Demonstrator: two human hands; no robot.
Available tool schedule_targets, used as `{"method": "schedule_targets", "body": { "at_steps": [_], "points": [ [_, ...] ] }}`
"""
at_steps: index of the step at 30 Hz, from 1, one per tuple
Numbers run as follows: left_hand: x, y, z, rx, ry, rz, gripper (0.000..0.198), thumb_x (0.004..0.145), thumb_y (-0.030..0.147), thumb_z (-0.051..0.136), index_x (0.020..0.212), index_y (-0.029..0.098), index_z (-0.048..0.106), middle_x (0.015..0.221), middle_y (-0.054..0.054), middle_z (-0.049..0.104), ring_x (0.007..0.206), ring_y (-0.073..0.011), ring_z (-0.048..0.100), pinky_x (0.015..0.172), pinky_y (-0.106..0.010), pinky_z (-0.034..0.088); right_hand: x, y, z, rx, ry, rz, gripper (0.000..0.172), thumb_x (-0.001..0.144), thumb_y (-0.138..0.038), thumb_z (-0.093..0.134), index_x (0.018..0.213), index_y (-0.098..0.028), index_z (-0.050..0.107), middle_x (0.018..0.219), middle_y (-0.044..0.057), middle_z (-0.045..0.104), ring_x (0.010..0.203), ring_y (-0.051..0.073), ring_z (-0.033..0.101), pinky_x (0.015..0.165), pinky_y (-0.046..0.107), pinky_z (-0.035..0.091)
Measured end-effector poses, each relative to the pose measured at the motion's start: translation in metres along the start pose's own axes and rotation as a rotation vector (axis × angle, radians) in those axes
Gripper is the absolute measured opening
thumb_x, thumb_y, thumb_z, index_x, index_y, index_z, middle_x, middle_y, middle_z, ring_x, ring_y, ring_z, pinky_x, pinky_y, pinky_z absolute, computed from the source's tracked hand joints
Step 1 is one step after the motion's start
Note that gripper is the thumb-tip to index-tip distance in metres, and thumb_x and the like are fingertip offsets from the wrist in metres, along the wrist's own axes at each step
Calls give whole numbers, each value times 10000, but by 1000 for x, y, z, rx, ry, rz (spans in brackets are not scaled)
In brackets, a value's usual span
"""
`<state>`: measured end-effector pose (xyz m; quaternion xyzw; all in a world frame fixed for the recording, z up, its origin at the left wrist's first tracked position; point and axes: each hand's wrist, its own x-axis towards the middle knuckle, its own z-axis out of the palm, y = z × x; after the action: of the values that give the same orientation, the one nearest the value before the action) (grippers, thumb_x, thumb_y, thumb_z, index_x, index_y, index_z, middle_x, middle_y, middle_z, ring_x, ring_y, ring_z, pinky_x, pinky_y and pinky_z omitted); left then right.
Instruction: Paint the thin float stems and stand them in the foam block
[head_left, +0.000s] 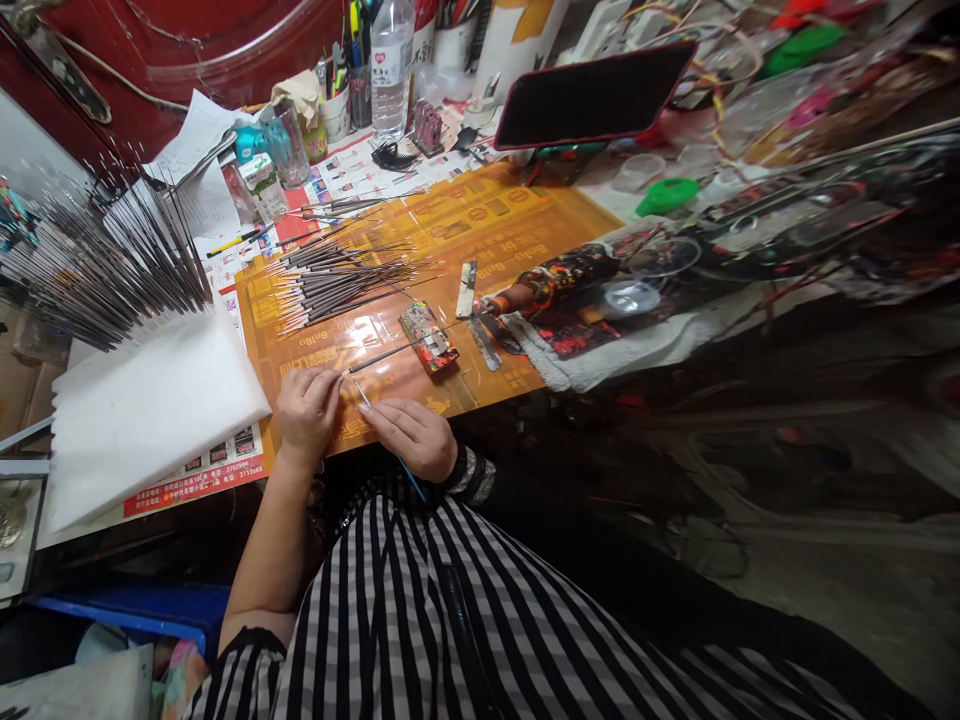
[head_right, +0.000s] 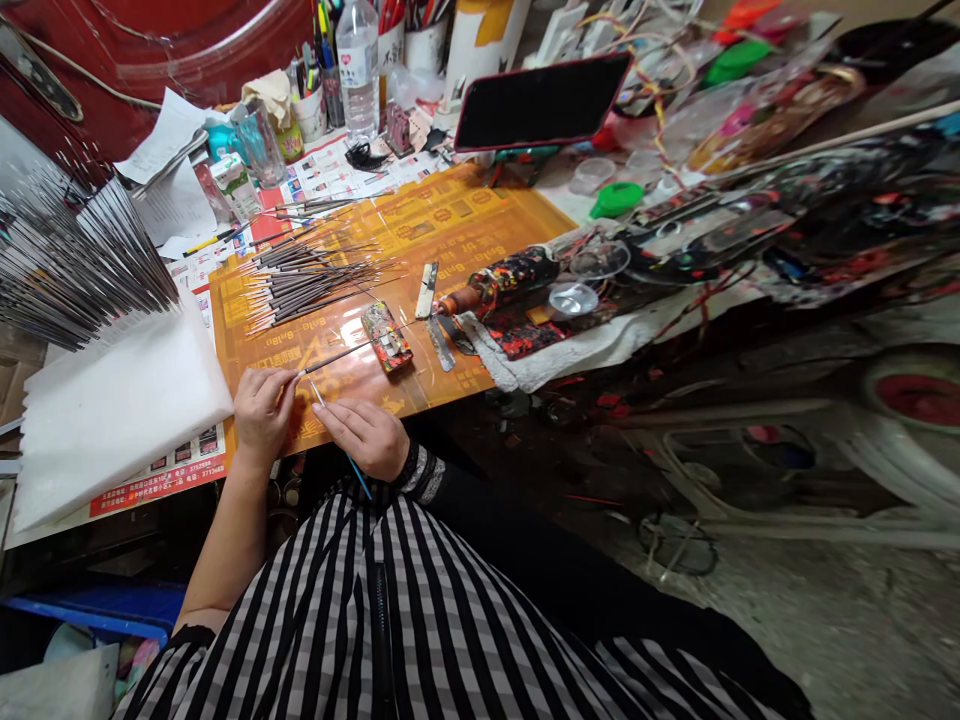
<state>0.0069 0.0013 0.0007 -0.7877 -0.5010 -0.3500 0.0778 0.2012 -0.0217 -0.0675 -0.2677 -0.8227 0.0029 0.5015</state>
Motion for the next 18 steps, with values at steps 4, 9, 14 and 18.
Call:
{"method": "schedule_targets", "body": {
  "at_steps": [4,9,14,18],
  "points": [
    [0,0,0,-14,-27,-26,172,997,287,549,982,214,704,909,-55,718,846,-180,628,818,-340,490,0,0,0,-5,2,-12,538,971,-86,558,1500,-126,469,1159,151,741,1105,254,692,926,397,614],
    [0,0,0,-6,-36,-33,178,998,291,547,979,213,705,909,-54,718,848,-181,626,823,-340,488,0,0,0,-25,-7,-19,520,971,-78,539,1487,-106,482,1168,155,738,1110,259,688,927,402,612],
    [0,1,-1,-1,-1,13,144,988,262,566,979,203,697,903,-51,719,838,-177,625,816,-330,487,0,0,0,-30,-19,-18,513,980,-73,509,1489,-134,480,1207,145,729,1132,249,689,952,401,606],
    [0,1,-1,17,-8,7,154,993,270,561,966,204,697,905,-49,720,838,-175,627,820,-329,485,-1,0,0,-11,-22,-8,551,969,-65,532,1510,-122,444,1214,159,725,1158,255,682,965,406,601]
  ]
}}
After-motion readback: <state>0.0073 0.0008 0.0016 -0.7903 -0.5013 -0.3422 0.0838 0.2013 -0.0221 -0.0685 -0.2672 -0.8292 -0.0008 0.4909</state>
